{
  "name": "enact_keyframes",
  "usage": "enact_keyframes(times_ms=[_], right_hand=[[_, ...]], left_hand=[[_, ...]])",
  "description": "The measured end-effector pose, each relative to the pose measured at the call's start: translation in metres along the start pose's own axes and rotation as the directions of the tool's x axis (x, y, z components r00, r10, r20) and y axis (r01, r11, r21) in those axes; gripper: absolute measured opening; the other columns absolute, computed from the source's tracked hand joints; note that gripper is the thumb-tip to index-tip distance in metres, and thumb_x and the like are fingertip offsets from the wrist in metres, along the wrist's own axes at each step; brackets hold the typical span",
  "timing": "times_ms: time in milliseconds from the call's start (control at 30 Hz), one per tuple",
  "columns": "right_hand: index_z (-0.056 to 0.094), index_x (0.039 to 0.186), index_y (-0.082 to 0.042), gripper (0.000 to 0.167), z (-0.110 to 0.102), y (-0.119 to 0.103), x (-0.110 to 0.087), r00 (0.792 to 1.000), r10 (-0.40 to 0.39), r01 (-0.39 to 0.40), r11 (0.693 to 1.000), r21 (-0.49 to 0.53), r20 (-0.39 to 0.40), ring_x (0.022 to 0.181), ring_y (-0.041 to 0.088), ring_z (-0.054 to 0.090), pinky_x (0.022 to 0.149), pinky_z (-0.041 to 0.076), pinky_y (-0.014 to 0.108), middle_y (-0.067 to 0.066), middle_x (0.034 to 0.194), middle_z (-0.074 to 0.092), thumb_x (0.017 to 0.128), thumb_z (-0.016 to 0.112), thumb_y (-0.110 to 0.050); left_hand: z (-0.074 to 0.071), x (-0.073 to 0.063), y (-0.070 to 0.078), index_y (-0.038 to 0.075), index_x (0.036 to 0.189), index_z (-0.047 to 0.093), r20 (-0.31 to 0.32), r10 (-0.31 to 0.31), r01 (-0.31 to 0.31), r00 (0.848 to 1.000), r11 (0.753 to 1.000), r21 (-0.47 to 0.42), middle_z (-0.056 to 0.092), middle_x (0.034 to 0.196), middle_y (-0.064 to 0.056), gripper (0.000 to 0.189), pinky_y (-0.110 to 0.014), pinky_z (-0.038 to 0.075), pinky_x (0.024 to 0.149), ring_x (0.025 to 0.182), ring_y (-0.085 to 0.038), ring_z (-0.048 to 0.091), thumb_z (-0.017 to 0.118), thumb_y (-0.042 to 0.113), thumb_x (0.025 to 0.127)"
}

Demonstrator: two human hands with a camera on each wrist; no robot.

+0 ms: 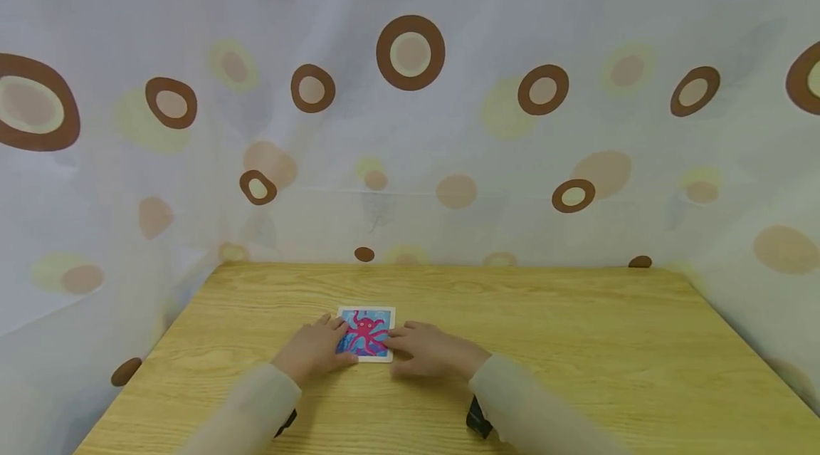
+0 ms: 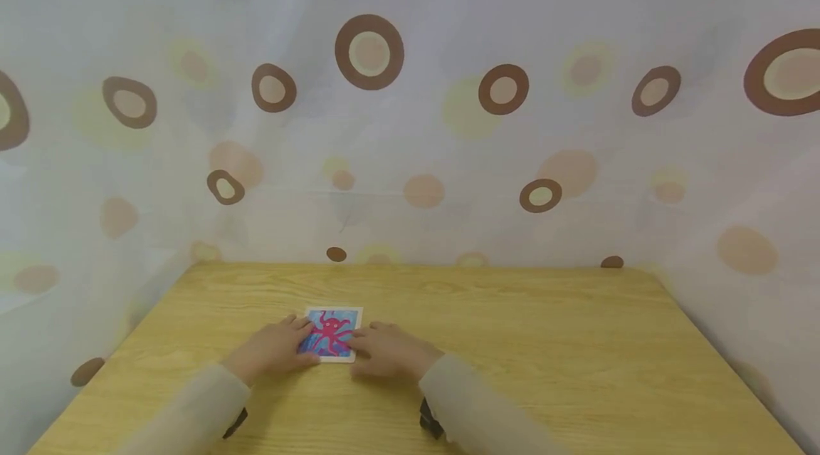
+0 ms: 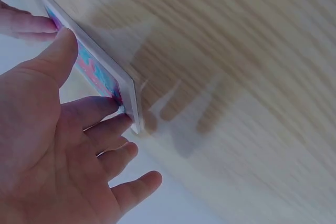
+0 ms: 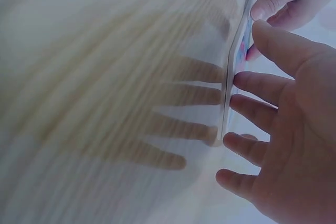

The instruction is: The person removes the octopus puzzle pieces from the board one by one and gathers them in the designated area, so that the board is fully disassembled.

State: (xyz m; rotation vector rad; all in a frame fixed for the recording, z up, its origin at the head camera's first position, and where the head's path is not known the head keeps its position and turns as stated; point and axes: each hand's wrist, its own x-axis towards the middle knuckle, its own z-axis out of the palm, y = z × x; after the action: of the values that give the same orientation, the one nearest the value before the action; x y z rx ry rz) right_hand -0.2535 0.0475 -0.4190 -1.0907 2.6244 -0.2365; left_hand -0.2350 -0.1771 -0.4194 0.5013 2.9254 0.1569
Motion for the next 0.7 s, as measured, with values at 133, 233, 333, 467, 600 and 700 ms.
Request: enact_keyframes(times_ms=[133, 233, 333, 467, 600, 700], right_hand=[[0.046, 0.138, -0.015, 0.055, -0.001, 0.013, -0.027, 1.000, -0.001, 0.000, 0.999, 0.046, 0.007, 0.131, 0.032, 0.028, 0.106, 0.024, 0.047, 0.000, 0.142, 0.039, 0.091, 0.051, -0.045], [0.048, 0.136, -0.013, 0.054, -0.001, 0.024, -0.047, 1.000, -0.001, 0.001, 0.996, 0.085, 0.007, 0.131, 0.034, 0.028, 0.104, 0.025, 0.050, 0.001, 0.141, 0.040, 0.091, 0.053, -0.044], [0.049, 0.135, -0.011, 0.054, -0.003, 0.033, -0.065, 1.000, -0.002, 0.000, 0.993, 0.116, 0.011, 0.130, 0.035, 0.029, 0.104, 0.026, 0.051, 0.003, 0.140, 0.042, 0.091, 0.053, -0.042], [0.050, 0.133, -0.006, 0.054, -0.006, 0.044, -0.088, 1.000, -0.008, 0.008, 0.985, 0.172, 0.003, 0.130, 0.038, 0.029, 0.103, 0.026, 0.052, 0.008, 0.138, 0.044, 0.092, 0.054, -0.040], [0.051, 0.131, -0.003, 0.053, -0.008, 0.053, -0.109, 1.000, 0.006, -0.004, 0.973, 0.232, -0.011, 0.129, 0.040, 0.028, 0.102, 0.025, 0.056, 0.010, 0.137, 0.044, 0.092, 0.054, -0.039], [0.051, 0.131, -0.004, 0.053, -0.006, 0.059, -0.121, 1.000, 0.020, -0.015, 0.968, 0.249, -0.021, 0.129, 0.040, 0.029, 0.100, 0.027, 0.057, 0.009, 0.137, 0.044, 0.092, 0.054, -0.039]], left_hand=[[0.004, 0.002, 0.022, 0.000, 0.132, 0.048, 0.009, 0.051, -0.051, 0.999, 0.998, 0.026, 0.044, 0.136, -0.015, 0.068, -0.054, 0.031, 0.100, 0.129, -0.035, 0.032, 0.059, 0.048, 0.085], [0.005, 0.002, 0.038, 0.003, 0.134, 0.047, 0.032, 0.096, -0.097, 0.995, 0.995, 0.032, 0.043, 0.138, -0.013, 0.069, -0.052, 0.032, 0.100, 0.129, -0.033, 0.032, 0.058, 0.050, 0.085], [0.005, 0.003, 0.050, 0.005, 0.136, 0.045, 0.061, 0.142, -0.143, 0.988, 0.990, 0.018, 0.041, 0.140, -0.011, 0.070, -0.051, 0.032, 0.100, 0.130, -0.030, 0.032, 0.056, 0.052, 0.085], [0.004, 0.003, 0.067, 0.006, 0.137, 0.044, 0.086, 0.205, -0.206, 0.975, 0.978, 0.006, 0.040, 0.141, -0.009, 0.071, -0.048, 0.033, 0.101, 0.130, -0.028, 0.032, 0.055, 0.053, 0.086], [0.005, 0.003, 0.082, 0.007, 0.138, 0.044, 0.092, 0.256, -0.258, 0.962, 0.966, 0.008, 0.039, 0.141, -0.008, 0.071, -0.046, 0.032, 0.102, 0.130, -0.026, 0.032, 0.054, 0.054, 0.085], [0.007, 0.004, 0.091, 0.009, 0.139, 0.043, 0.095, 0.278, -0.280, 0.956, 0.960, 0.002, 0.037, 0.143, -0.006, 0.072, -0.046, 0.031, 0.103, 0.131, -0.023, 0.032, 0.053, 0.056, 0.085]])
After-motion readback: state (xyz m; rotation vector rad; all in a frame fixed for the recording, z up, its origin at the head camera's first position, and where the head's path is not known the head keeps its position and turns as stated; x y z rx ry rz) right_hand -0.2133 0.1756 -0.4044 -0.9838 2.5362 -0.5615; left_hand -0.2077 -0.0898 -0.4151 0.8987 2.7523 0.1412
